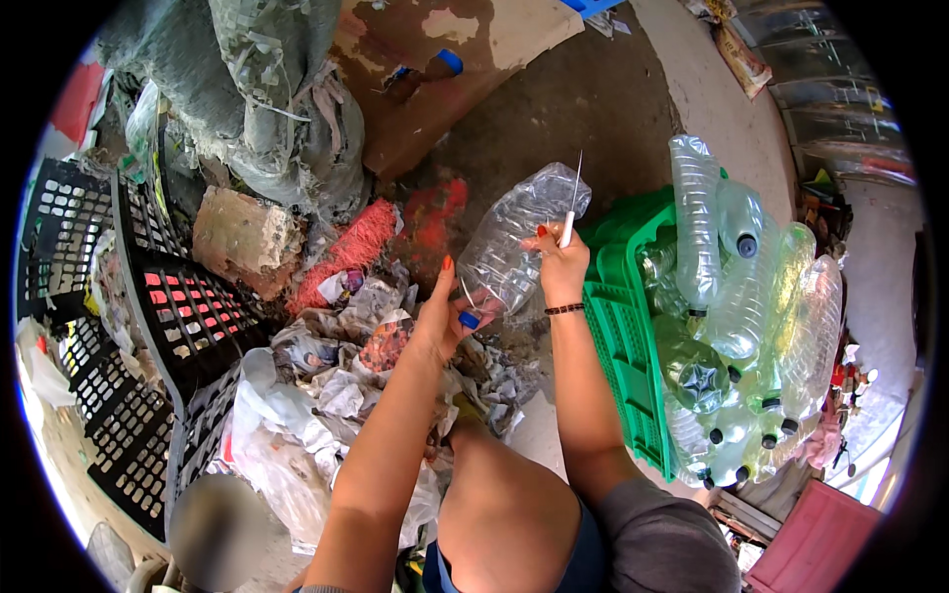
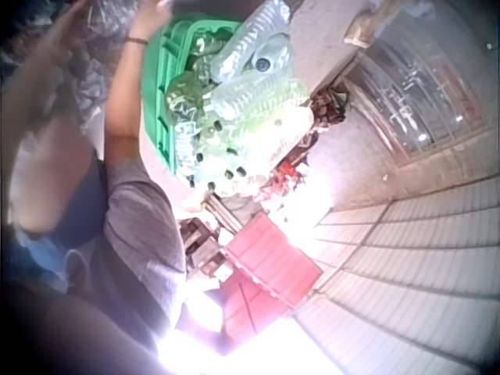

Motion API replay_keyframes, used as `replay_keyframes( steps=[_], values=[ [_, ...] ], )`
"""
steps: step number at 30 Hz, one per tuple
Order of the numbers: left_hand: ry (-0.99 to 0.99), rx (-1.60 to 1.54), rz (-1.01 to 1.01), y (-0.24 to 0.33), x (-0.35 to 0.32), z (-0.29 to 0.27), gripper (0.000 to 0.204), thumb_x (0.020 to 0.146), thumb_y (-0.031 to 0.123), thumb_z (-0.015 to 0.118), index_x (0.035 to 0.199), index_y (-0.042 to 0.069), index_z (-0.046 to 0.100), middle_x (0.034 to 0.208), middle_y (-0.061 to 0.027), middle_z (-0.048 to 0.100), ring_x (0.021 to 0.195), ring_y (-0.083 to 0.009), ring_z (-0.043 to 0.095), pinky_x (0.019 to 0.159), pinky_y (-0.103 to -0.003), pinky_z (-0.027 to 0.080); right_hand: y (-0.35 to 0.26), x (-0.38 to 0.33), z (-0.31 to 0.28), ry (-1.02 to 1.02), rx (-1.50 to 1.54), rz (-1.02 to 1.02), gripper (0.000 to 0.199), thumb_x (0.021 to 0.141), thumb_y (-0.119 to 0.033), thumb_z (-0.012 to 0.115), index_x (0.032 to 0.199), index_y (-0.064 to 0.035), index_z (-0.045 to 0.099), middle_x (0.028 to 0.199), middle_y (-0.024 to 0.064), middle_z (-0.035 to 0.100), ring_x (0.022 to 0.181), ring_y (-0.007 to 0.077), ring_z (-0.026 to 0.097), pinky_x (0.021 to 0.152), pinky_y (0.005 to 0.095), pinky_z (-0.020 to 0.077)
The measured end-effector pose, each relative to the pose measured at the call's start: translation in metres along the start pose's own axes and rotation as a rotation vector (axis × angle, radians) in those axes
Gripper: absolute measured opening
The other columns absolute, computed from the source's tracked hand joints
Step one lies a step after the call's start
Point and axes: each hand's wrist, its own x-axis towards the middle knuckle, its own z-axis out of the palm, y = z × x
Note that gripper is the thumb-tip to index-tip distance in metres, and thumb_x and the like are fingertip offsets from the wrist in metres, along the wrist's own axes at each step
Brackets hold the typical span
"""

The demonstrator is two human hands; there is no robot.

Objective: The person sits on the ground and uses a knife to cut the tops off plastic bottles retrieved from a crate. They remove the caps and cut the bottles into sections, placing the cut pieces into a green basket.

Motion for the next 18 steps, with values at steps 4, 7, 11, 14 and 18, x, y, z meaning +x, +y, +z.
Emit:
replay_keyframes(
  steps=[4, 7, 11, 14, 18],
  values=[
    [-0.138, -0.046, -0.005, -0.005, 0.017, -0.001, 0.050, 0.096, 0.051, 0.063, 0.125, 0.010, 0.057, 0.112, -0.0076, 0.067, 0.100, -0.0224, 0.067, 0.085, -0.037, 0.058, -0.034, -0.010, 0.012, 0.021, -0.178, -0.089, 0.005, 0.095, 0.000, 0.061, 0.097, 0.0044, 0.061, 0.086, 0.0090, 0.069, 0.073, 0.0149, 0.068, 0.072, 0.0281, 0.0533],
    [-0.059, -0.083, -0.010, -0.001, 0.021, 0.009, 0.037, 0.097, 0.045, 0.066, 0.113, 0.012, 0.064, 0.104, -0.0009, 0.068, 0.094, -0.0181, 0.066, 0.083, -0.034, 0.057, -0.045, -0.014, 0.011, 0.048, -0.295, -0.169, 0.011, 0.097, -0.008, 0.063, 0.094, 0.0026, 0.062, 0.081, 0.0065, 0.069, 0.075, 0.0112, 0.066, 0.068, 0.0270, 0.0500],
    [-0.114, -0.111, 0.116, -0.011, 0.029, 0.006, 0.033, 0.098, 0.041, 0.066, 0.113, 0.012, 0.065, 0.104, -0.0012, 0.069, 0.091, -0.0155, 0.066, 0.081, -0.033, 0.057, -0.039, -0.011, 0.007, 0.077, -0.311, -0.197, 0.020, 0.095, -0.017, 0.071, 0.093, 0.0016, 0.063, 0.080, 0.0041, 0.068, 0.072, 0.0099, 0.061, 0.066, 0.0270, 0.0485],
    [-0.126, -0.037, 0.212, -0.017, 0.019, 0.009, 0.033, 0.101, 0.040, 0.061, 0.118, 0.011, 0.064, 0.102, -0.0018, 0.069, 0.089, -0.0147, 0.068, 0.080, -0.032, 0.059, -0.030, -0.008, 0.002, 0.098, -0.366, -0.163, 0.028, 0.091, -0.024, 0.077, 0.094, 0.0009, 0.064, 0.077, 0.0027, 0.066, 0.068, 0.0096, 0.058, 0.064, 0.0265, 0.0473],
    [-0.116, 0.009, 0.195, -0.019, 0.008, 0.008, 0.042, 0.101, 0.043, 0.058, 0.134, 0.018, 0.056, 0.112, -0.0028, 0.068, 0.096, -0.0167, 0.069, 0.084, -0.035, 0.059, -0.040, -0.011, 0.012, 0.099, -0.448, -0.093, 0.039, 0.086, -0.033, 0.082, 0.095, -0.0003, 0.064, 0.073, 0.0013, 0.062, 0.065, 0.0091, 0.054, 0.061, 0.0260, 0.0453]
  ],
)
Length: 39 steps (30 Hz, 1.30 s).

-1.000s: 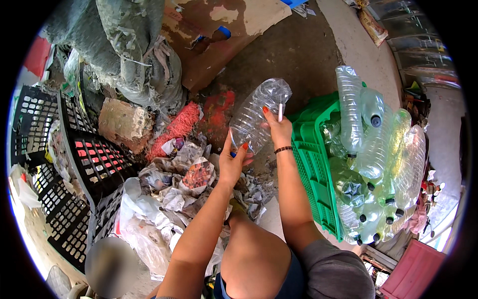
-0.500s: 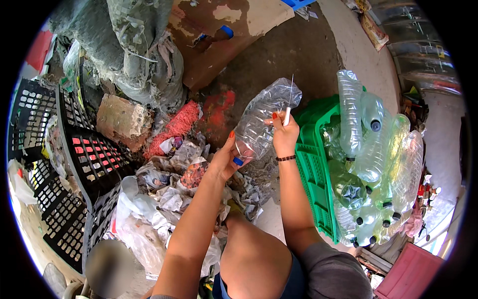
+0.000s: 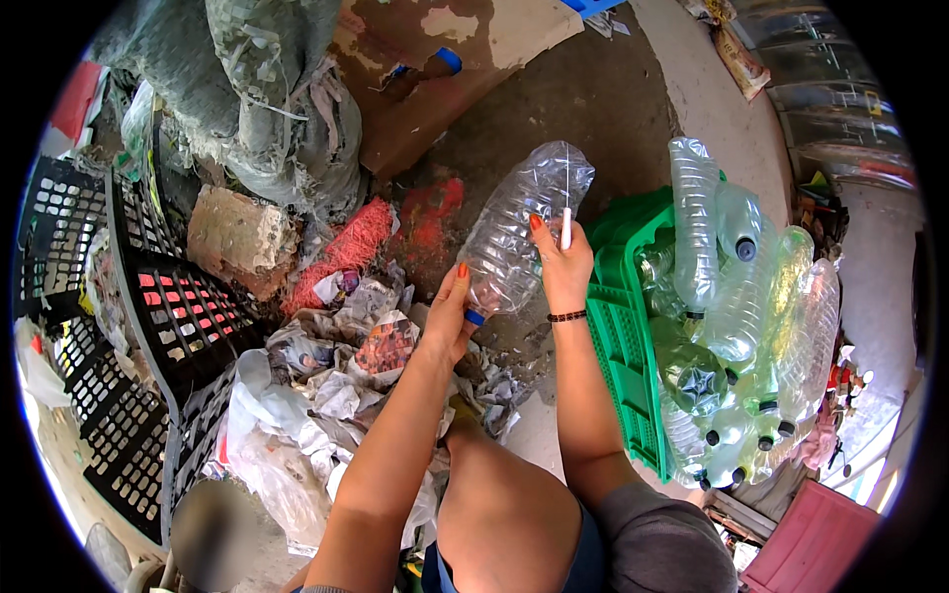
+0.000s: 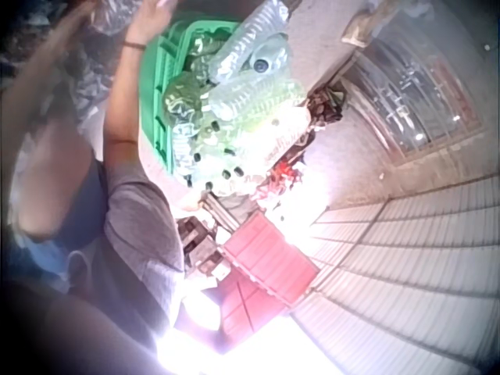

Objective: The person sits on the ground and uses a knife to cut the tops off plastic bottles retrieved from a crate. They remove the caps and cut the bottles into sections, placing the cut pieces into a green basket.

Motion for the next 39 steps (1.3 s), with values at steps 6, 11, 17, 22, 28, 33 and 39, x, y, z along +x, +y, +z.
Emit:
replay_keyframes(
  steps=[6, 11, 17, 22, 28, 33, 39],
  values=[
    [-0.066, -0.037, -0.057, 0.005, -0.010, 0.007, 0.055, 0.100, 0.045, 0.059, 0.147, 0.022, 0.041, 0.120, -0.0066, 0.060, 0.113, -0.0272, 0.065, 0.096, -0.046, 0.057, -0.007, 0.005, 0.003, -0.005, -0.155, -0.020, 0.042, 0.084, -0.037, 0.082, 0.096, -0.0014, 0.063, 0.073, 0.0051, 0.063, 0.062, 0.0148, 0.057, 0.061, 0.0316, 0.0474],
    [-0.085, -0.026, -0.066, 0.012, -0.017, 0.016, 0.072, 0.097, 0.058, 0.057, 0.154, 0.022, 0.033, 0.133, -0.0112, 0.054, 0.122, -0.0279, 0.059, 0.102, -0.047, 0.052, 0.006, 0.012, 0.005, -0.051, 0.288, -0.018, 0.019, 0.093, -0.016, 0.074, 0.098, 0.0001, 0.064, 0.082, 0.0049, 0.067, 0.068, 0.0121, 0.063, 0.066, 0.0273, 0.0516],
    [-0.070, -0.045, -0.041, 0.027, -0.008, -0.003, 0.074, 0.097, 0.060, 0.056, 0.151, 0.014, 0.038, 0.136, -0.0114, 0.055, 0.121, -0.0254, 0.058, 0.100, -0.043, 0.049, 0.005, 0.009, 0.004, -0.216, 0.501, 0.038, 0.015, 0.094, -0.009, 0.071, 0.102, 0.0028, 0.066, 0.088, 0.0051, 0.068, 0.075, 0.0124, 0.067, 0.071, 0.0268, 0.0545],
    [-0.197, -0.052, -0.022, 0.039, -0.007, -0.003, 0.043, 0.101, 0.030, 0.062, 0.140, 0.015, 0.052, 0.127, -0.0042, 0.060, 0.110, -0.0233, 0.063, 0.095, -0.040, 0.052, -0.010, 0.004, -0.001, -0.160, 0.397, 0.098, 0.018, 0.094, -0.011, 0.072, 0.104, 0.0027, 0.067, 0.089, 0.0043, 0.069, 0.076, 0.0110, 0.066, 0.072, 0.0252, 0.0532],
    [-0.225, -0.103, 0.050, 0.033, -0.005, 0.003, 0.055, 0.099, 0.037, 0.064, 0.144, 0.011, 0.048, 0.130, -0.0055, 0.060, 0.119, -0.0279, 0.059, 0.101, -0.042, 0.049, -0.038, -0.023, -0.009, -0.018, 0.221, -0.250, 0.015, 0.097, -0.013, 0.069, 0.104, -0.0008, 0.067, 0.086, 0.0011, 0.068, 0.076, 0.0067, 0.059, 0.069, 0.0227, 0.0481],
    [-0.285, -0.145, 0.037, 0.027, -0.006, 0.008, 0.055, 0.100, 0.041, 0.061, 0.141, 0.007, 0.049, 0.131, -0.0076, 0.061, 0.120, -0.0268, 0.060, 0.103, -0.042, 0.047, -0.058, -0.034, -0.013, 0.001, 0.044, -0.358, 0.021, 0.096, -0.019, 0.070, 0.106, -0.0007, 0.065, 0.073, 0.0022, 0.060, 0.065, 0.0064, 0.051, 0.057, 0.0248, 0.0426],
    [-0.346, -0.195, -0.055, 0.032, -0.014, 0.011, 0.054, 0.101, 0.050, 0.055, 0.133, 0.006, 0.054, 0.129, -0.0102, 0.063, 0.118, -0.0253, 0.061, 0.103, -0.041, 0.047, -0.048, -0.026, -0.009, -0.050, 0.184, -0.344, 0.019, 0.099, -0.019, 0.067, 0.104, -0.0002, 0.066, 0.076, 0.0011, 0.064, 0.069, 0.0055, 0.053, 0.061, 0.0238, 0.0438]
  ],
)
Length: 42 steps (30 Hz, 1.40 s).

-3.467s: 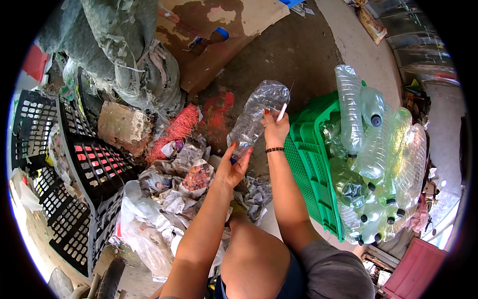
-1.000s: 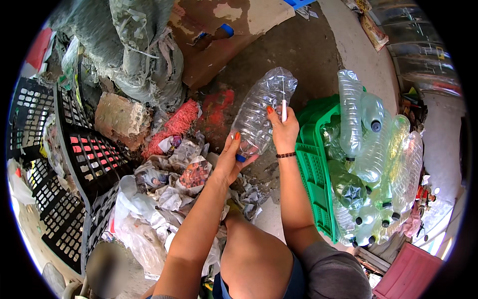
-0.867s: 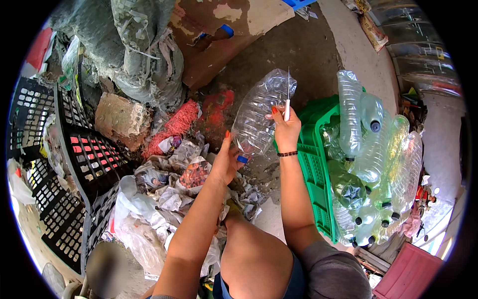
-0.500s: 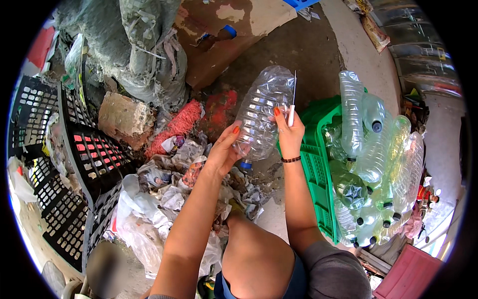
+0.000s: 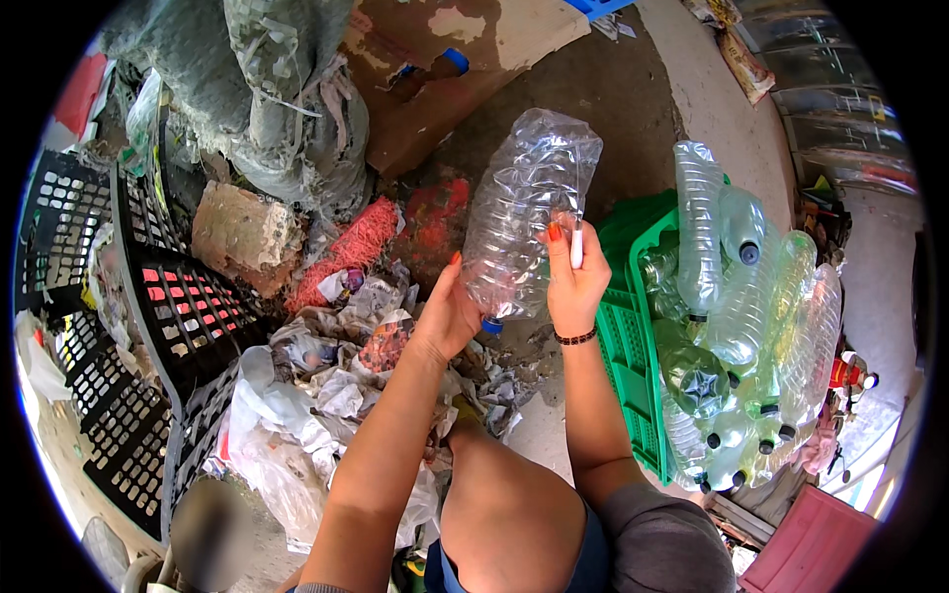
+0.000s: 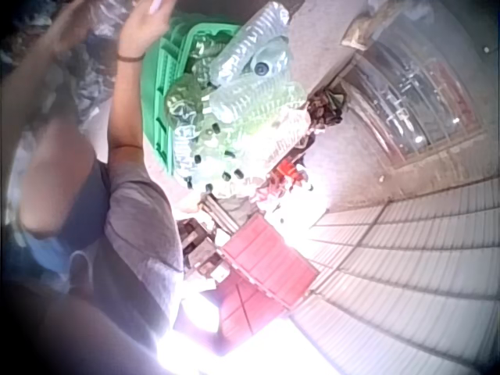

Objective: The person sits on the ground and uses a knife to cut the tops off plastic bottles retrieved from a crate. They remove the caps and cut the bottles into sections, placing the cut pieces into a green basket.

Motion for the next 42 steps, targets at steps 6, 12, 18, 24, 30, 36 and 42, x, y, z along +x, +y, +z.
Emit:
replay_keyframes(
  steps=[6, 12, 18, 24, 30, 36, 42],
  values=[
    [-0.010, -0.097, -0.155, 0.002, -0.004, -0.010, 0.038, 0.097, 0.038, 0.066, 0.121, 0.009, 0.062, 0.122, -0.0088, 0.065, 0.112, -0.0257, 0.063, 0.100, -0.047, 0.051, 0.038, 0.009, -0.016, 0.043, 0.173, 0.172, 0.025, 0.100, -0.026, 0.066, 0.105, -0.0025, 0.068, 0.080, -0.0019, 0.066, 0.058, -0.0001, 0.037, 0.051, 0.0207, 0.0248],
    [0.110, -0.021, -0.266, 0.006, -0.004, -0.016, 0.031, 0.094, 0.030, 0.072, 0.116, 0.009, 0.063, 0.111, -0.0069, 0.067, 0.111, -0.0269, 0.063, 0.103, -0.056, 0.050, 0.058, 0.001, -0.023, 0.106, 0.270, 0.385, 0.029, 0.099, -0.033, 0.067, 0.101, -0.0046, 0.069, 0.076, 0.0013, 0.069, 0.053, 0.0015, 0.039, 0.049, 0.0206, 0.0252],
    [0.237, 0.119, -0.225, 0.011, -0.001, -0.012, 0.028, 0.090, 0.016, 0.077, 0.113, 0.010, 0.063, 0.104, -0.0022, 0.066, 0.103, -0.0233, 0.064, 0.101, -0.054, 0.052, 0.057, -0.006, -0.031, 0.107, 0.281, 0.452, 0.026, 0.100, -0.024, 0.067, 0.099, 0.0016, 0.066, 0.090, 0.0053, 0.069, 0.072, 0.0109, 0.064, 0.068, 0.0237, 0.0469],
    [0.309, 0.088, -0.225, 0.008, 0.000, -0.011, 0.025, 0.089, 0.016, 0.078, 0.107, 0.011, 0.062, 0.103, -0.0017, 0.065, 0.101, -0.0229, 0.064, 0.099, -0.052, 0.055, 0.052, -0.002, -0.029, 0.114, 0.216, 0.410, 0.025, 0.100, -0.022, 0.067, 0.098, 0.0021, 0.067, 0.090, 0.0049, 0.069, 0.069, 0.0115, 0.065, 0.068, 0.0243, 0.0483],
    [0.355, 0.089, -0.215, 0.005, 0.004, -0.021, 0.023, 0.088, 0.018, 0.079, 0.102, 0.011, 0.062, 0.100, -0.0018, 0.064, 0.097, -0.0240, 0.063, 0.101, -0.053, 0.054, 0.048, -0.007, -0.022, 0.114, 0.219, 0.317, 0.021, 0.100, -0.019, 0.065, 0.098, 0.0023, 0.067, 0.085, 0.0034, 0.068, 0.068, 0.0096, 0.063, 0.064, 0.0224, 0.0450],
    [0.377, 0.108, -0.191, 0.007, 0.002, -0.025, 0.025, 0.088, 0.021, 0.080, 0.101, 0.011, 0.061, 0.098, -0.0017, 0.063, 0.093, -0.0209, 0.062, 0.099, -0.053, 0.055, 0.040, -0.009, -0.017, 0.117, 0.233, 0.274, 0.019, 0.101, -0.016, 0.064, 0.100, 0.0030, 0.067, 0.081, 0.0023, 0.067, 0.068, 0.0084, 0.061, 0.063, 0.0222, 0.0442],
    [0.386, 0.207, -0.047, -0.001, 0.003, -0.039, 0.024, 0.095, 0.029, 0.072, 0.105, 0.009, 0.062, 0.104, -0.0036, 0.065, 0.098, -0.0188, 0.062, 0.099, -0.051, 0.054, 0.016, -0.014, -0.005, -0.001, 0.076, 0.151, 0.020, 0.100, -0.015, 0.066, 0.103, 0.0044, 0.067, 0.091, 0.0037, 0.068, 0.075, 0.0097, 0.063, 0.069, 0.0248, 0.0489]
  ],
)
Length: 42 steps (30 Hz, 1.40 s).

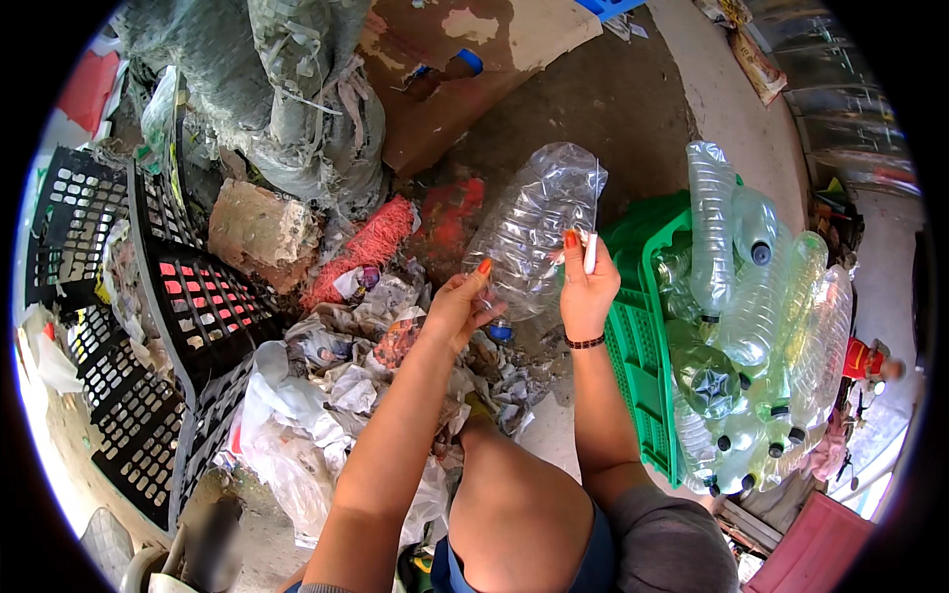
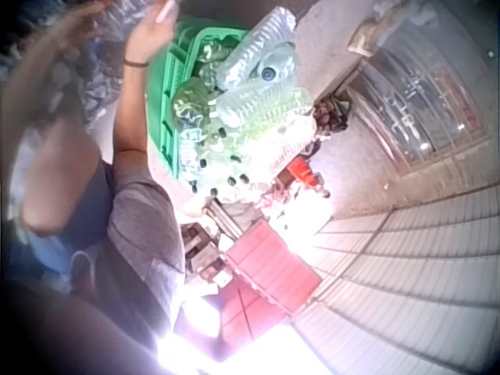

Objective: The person sits on the ground and uses a knife to cut the tops off plastic bottles retrieved from a crate. They remove the caps and cut the bottles into sections, placing the cut pieces into a green basket.

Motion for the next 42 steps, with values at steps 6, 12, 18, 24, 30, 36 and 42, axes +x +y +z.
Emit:
replay_keyframes(
  steps=[6, 12, 18, 24, 30, 36, 42],
  values=[
    [0.218, 0.407, 0.145, 0.009, -0.050, 0.032, 0.044, 0.103, 0.039, 0.056, 0.134, 0.008, 0.055, 0.133, -0.0096, 0.054, 0.123, -0.0226, 0.055, 0.101, -0.042, 0.051, -0.040, 0.009, 0.000, 0.005, -0.227, -0.296, 0.017, 0.097, -0.012, 0.067, 0.105, 0.0027, 0.066, 0.078, 0.0078, 0.066, 0.072, 0.0101, 0.061, 0.061, 0.0275, 0.0465],
    [0.153, 0.311, 0.281, 0.012, -0.101, -0.002, 0.039, 0.103, 0.023, 0.055, 0.137, 0.006, 0.051, 0.137, -0.0092, 0.053, 0.122, -0.0219, 0.056, 0.101, -0.039, 0.052, -0.038, 0.025, 0.011, 0.146, -0.151, -0.237, 0.018, 0.096, -0.010, 0.067, 0.108, 0.0042, 0.066, 0.087, 0.0092, 0.068, 0.075, 0.0127, 0.063, 0.067, 0.0309, 0.0501],
    [0.272, 0.386, 0.532, 0.011, -0.226, -0.049, 0.037, 0.100, 0.015, 0.054, 0.134, 0.004, 0.051, 0.128, -0.0078, 0.059, 0.115, -0.0180, 0.060, 0.098, -0.034, 0.050, -0.052, -0.007, 0.002, 0.017, -0.100, -0.184, 0.024, 0.103, -0.017, 0.057, 0.108, 0.0052, 0.065, 0.097, 0.0107, 0.070, 0.083, 0.0169, 0.066, 0.078, 0.0307, 0.0527],
    [0.476, 0.697, 0.727, 0.003, -0.325, -0.081, 0.030, 0.095, 0.011, 0.056, 0.123, 0.002, 0.058, 0.112, -0.0057, 0.063, 0.101, -0.0154, 0.063, 0.090, -0.031, 0.053, -0.117, -0.023, 0.000, -0.065, 0.176, -0.326, 0.026, 0.103, -0.018, 0.057, 0.114, 0.0052, 0.062, 0.098, 0.0125, 0.070, 0.089, 0.0185, 0.067, 0.083, 0.0320, 0.0512],
    [0.414, 0.877, 0.827, 0.016, -0.403, -0.101, 0.021, 0.097, 0.011, 0.056, 0.117, 0.008, 0.062, 0.107, -0.0013, 0.063, 0.095, -0.0132, 0.064, 0.082, -0.029, 0.053, -0.274, -0.021, -0.055, 0.076, 0.116, -0.548, 0.017, 0.092, -0.015, 0.067, 0.104, -0.0041, 0.062, 0.081, 0.0157, 0.068, 0.075, 0.0287, 0.068, 0.067, 0.0390, 0.0514],
    [0.389, 0.852, 0.806, 0.028, -0.444, -0.103, 0.017, 0.099, 0.015, 0.056, 0.114, 0.010, 0.061, 0.104, 0.0017, 0.061, 0.092, -0.0102, 0.061, 0.081, -0.026, 0.049, -0.358, -0.026, -0.202, 0.195, 0.048, -0.504, 0.021, 0.090, -0.019, 0.070, 0.094, -0.0002, 0.060, 0.078, 0.0136, 0.068, 0.070, 0.0260, 0.067, 0.064, 0.0381, 0.0504],
    [0.338, 0.815, 0.772, 0.017, -0.453, -0.125, 0.014, 0.099, 0.019, 0.057, 0.110, 0.015, 0.064, 0.099, 0.0058, 0.064, 0.084, -0.0067, 0.061, 0.076, -0.023, 0.049, -0.388, -0.062, -0.418, 0.177, 0.238, -0.189, 0.018, 0.097, -0.019, 0.064, 0.104, -0.0033, 0.060, 0.084, 0.0116, 0.074, 0.045, 0.0032, 0.035, 0.041, 0.0207, 0.0271]
  ],
)
